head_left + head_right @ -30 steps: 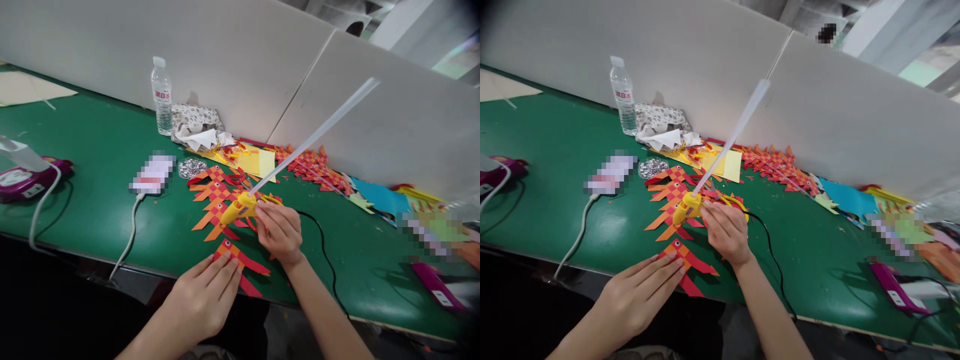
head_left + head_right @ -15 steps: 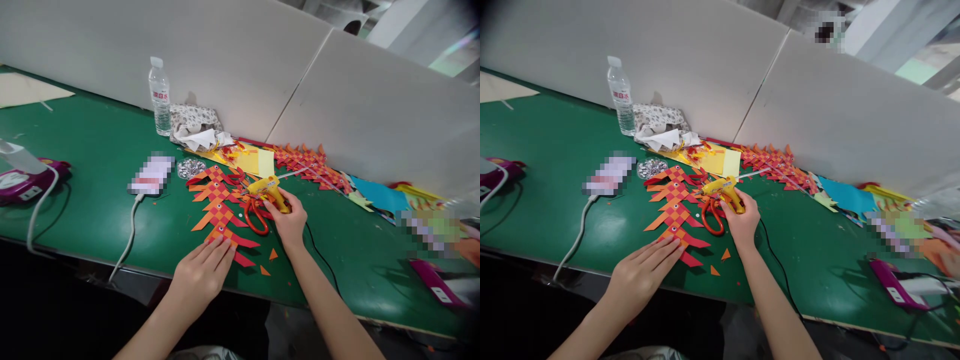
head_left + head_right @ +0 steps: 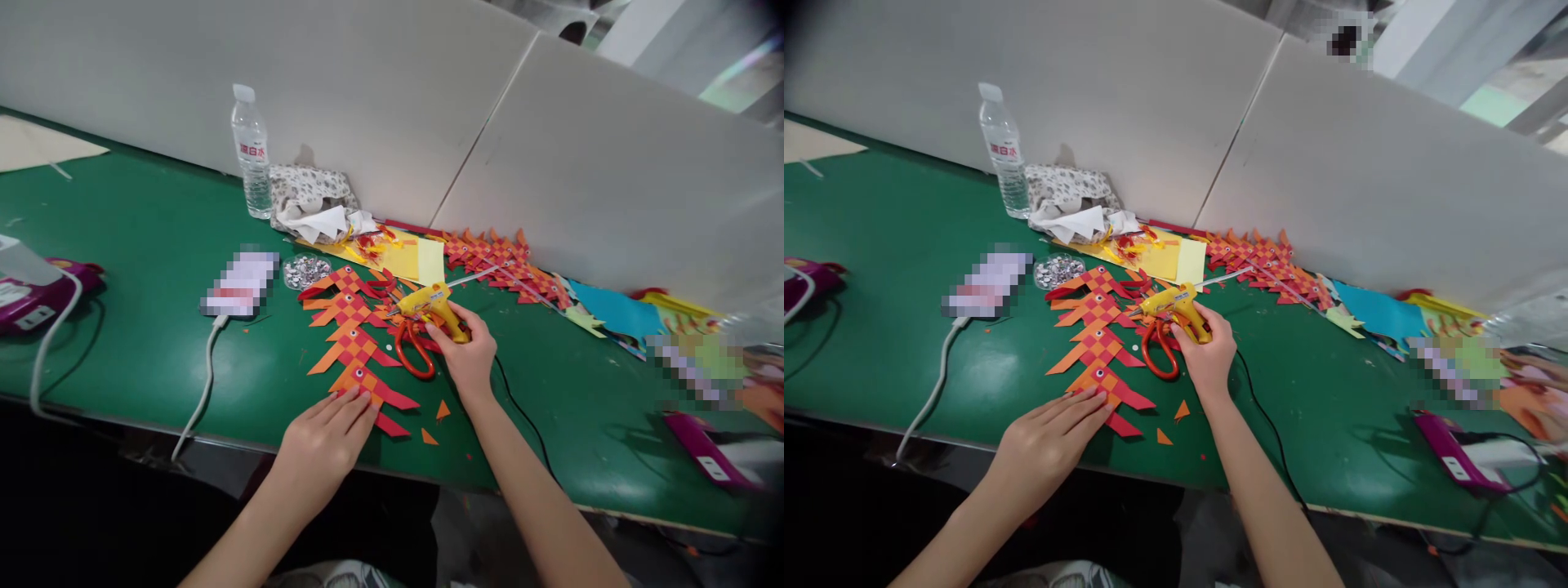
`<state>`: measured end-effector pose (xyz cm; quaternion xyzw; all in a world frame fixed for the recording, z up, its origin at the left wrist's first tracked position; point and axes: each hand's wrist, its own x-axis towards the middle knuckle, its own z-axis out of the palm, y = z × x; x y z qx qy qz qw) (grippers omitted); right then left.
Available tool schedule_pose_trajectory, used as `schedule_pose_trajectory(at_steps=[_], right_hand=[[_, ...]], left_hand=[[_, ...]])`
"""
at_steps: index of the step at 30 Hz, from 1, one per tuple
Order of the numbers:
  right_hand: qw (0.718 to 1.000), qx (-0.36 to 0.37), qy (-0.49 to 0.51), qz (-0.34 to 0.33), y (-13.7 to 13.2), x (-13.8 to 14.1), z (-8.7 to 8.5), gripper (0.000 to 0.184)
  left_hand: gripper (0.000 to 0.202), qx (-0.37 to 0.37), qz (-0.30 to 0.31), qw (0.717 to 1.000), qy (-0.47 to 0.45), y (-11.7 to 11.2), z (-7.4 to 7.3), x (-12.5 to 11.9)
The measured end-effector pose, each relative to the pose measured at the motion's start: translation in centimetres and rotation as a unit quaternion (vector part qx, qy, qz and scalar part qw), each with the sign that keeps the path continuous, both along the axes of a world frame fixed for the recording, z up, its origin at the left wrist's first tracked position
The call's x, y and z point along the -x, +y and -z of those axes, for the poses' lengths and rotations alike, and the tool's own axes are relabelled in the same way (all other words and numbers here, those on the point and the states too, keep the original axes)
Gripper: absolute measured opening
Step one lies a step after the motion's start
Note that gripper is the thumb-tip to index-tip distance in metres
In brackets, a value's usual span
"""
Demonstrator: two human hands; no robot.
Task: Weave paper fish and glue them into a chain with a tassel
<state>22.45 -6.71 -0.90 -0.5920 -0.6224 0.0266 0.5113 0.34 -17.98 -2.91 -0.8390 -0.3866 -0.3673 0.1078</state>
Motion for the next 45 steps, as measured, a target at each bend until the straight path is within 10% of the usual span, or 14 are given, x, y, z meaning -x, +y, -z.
schedule_pose_trajectory(at_steps=[45], right_hand=[[0.999, 0.029, 0.031, 0.013, 0.3, -0.3, 0.4, 0.045]], left_hand=[[0.032, 0.113, -0.075, 0.99, 0.034, 0.2, -0.6, -0.3]])
